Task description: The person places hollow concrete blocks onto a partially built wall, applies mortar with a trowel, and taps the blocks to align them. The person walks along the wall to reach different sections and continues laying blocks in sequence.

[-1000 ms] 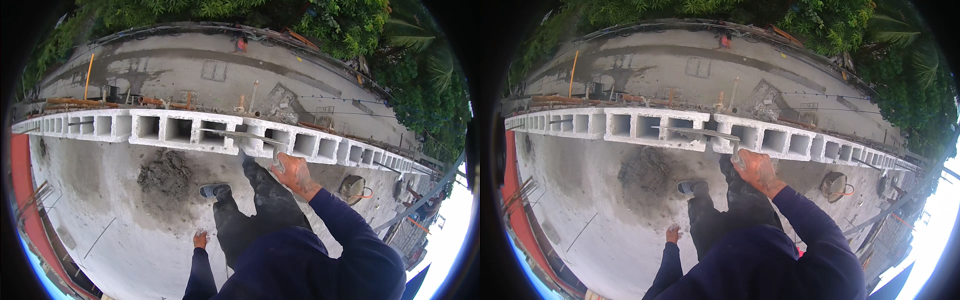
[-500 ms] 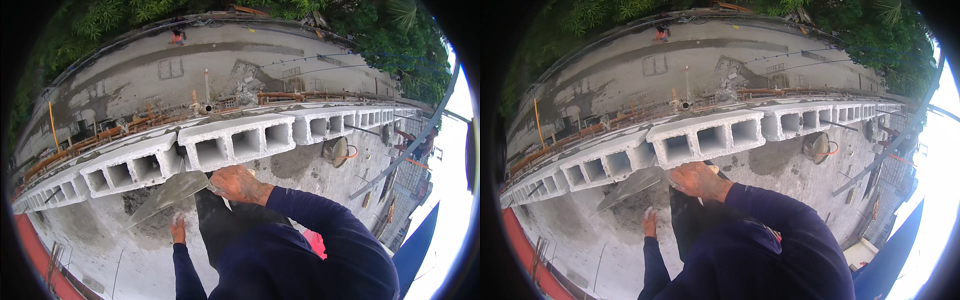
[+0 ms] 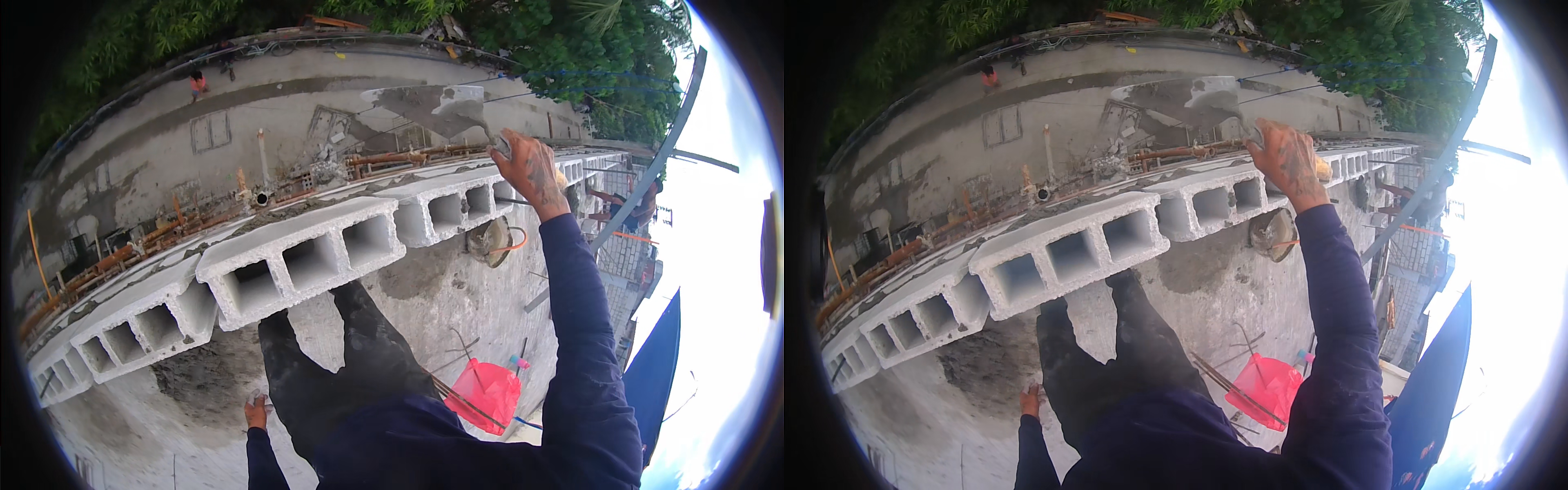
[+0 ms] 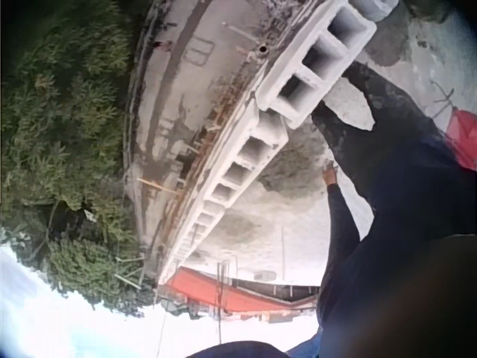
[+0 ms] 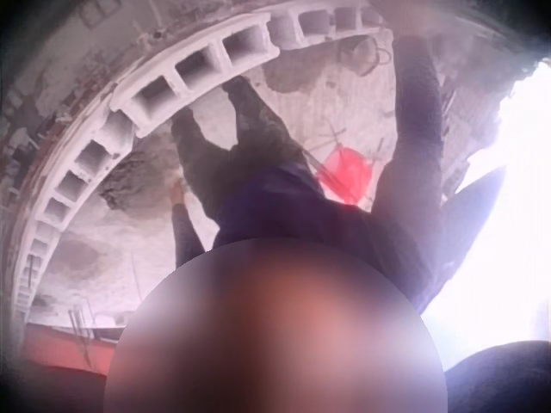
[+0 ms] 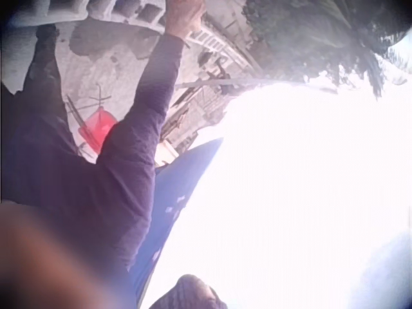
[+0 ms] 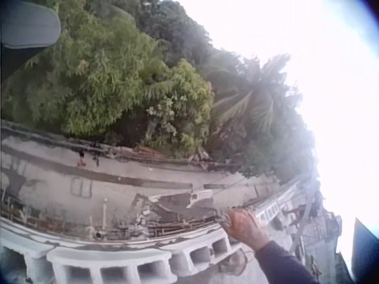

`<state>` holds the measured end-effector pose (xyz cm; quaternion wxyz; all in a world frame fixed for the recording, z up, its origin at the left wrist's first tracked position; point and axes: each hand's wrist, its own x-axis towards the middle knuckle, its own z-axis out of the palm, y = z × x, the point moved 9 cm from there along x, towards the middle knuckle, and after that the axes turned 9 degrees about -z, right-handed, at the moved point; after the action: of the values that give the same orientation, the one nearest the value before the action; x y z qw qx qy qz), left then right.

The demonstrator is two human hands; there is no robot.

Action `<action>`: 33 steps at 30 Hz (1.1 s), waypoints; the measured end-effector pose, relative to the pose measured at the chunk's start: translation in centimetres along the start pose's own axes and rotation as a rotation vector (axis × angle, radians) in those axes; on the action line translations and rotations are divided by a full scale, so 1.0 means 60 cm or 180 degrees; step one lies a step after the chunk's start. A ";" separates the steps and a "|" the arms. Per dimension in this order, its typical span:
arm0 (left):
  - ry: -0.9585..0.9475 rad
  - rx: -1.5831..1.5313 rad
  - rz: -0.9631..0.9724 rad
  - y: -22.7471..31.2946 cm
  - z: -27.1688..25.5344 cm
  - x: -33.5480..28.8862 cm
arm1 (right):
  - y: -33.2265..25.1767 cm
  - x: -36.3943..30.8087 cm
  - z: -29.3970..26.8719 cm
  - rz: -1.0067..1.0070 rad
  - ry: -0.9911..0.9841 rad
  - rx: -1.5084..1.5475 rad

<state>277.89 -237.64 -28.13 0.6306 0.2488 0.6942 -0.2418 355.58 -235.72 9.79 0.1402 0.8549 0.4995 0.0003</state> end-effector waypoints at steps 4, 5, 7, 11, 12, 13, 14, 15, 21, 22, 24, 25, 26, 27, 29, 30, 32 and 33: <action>0.0213 -0.0145 -0.0046 0.026 0.041 -0.018 | 0.191 0.066 0.194 -0.0009 -0.0787 -0.0603; 0.0316 -0.0164 -0.0084 0.025 0.054 -0.023 | 0.234 0.074 0.249 -0.0063 -0.0954 -0.0693; 0.0389 -0.0194 -0.0226 0.010 0.090 -0.031 | 0.313 0.071 0.365 -0.0131 -0.1183 -0.1158; 0.0511 0.0114 -0.0600 -0.072 0.183 -0.059 | 0.453 0.030 0.547 0.0128 -0.1403 -0.1633; 0.0467 0.0118 -0.0555 -0.089 0.205 -0.061 | 0.479 0.019 0.571 0.0127 -0.1360 -0.1839; 0.0564 0.0526 -0.0518 -0.102 0.215 -0.059 | 0.509 0.013 0.590 0.0254 -0.1362 -0.1866; 0.0627 0.0941 -0.0581 -0.118 0.224 -0.056 | 0.538 0.009 0.603 0.0392 -0.1363 -0.1909; 0.0620 0.2154 0.0472 -0.084 0.252 -0.061 | 0.564 0.003 0.615 0.0608 -0.1438 -0.1951; 0.0562 0.0997 -0.0248 -0.133 0.241 -0.037 | 0.622 0.028 0.654 0.0518 -0.1880 -0.2521; 0.0561 -0.0089 -0.1197 -0.179 0.235 -0.041 | 0.625 0.027 0.660 0.0500 -0.1910 -0.2538; 0.0716 -0.0086 -0.1206 -0.179 0.225 -0.050 | 0.634 0.017 0.682 0.0574 -0.2177 -0.2649; 0.0718 -0.0199 -0.1259 -0.182 0.221 -0.056 | 0.635 0.011 0.690 0.0568 -0.2194 -0.2653; 0.0801 -0.0262 -0.1312 -0.187 0.212 -0.064 | 0.634 0.003 0.699 0.0538 -0.2232 -0.2638; 0.0776 -0.0114 -0.1387 -0.193 0.208 -0.071 | 0.630 -0.005 0.714 0.0364 -0.2336 -0.2513; 0.0814 -0.0182 -0.1417 -0.209 0.199 -0.088 | 0.616 -0.019 0.737 -0.0039 -0.2488 -0.2254; 0.0854 -0.0113 -0.1455 -0.218 0.194 -0.096 | 0.609 -0.021 0.740 -0.0189 -0.2415 -0.2169; 0.0853 -0.0143 -0.1495 -0.234 0.194 -0.106 | 0.598 -0.029 0.745 -0.0396 -0.2476 -0.2023; 0.0880 -0.0036 -0.1577 -0.242 0.193 -0.108 | 0.597 -0.030 0.743 -0.0300 -0.2472 -0.1929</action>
<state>277.73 -256.43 -22.37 0.4531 0.0986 0.8146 -0.3484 391.55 -264.45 -24.18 0.5582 0.6891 0.4259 -0.1794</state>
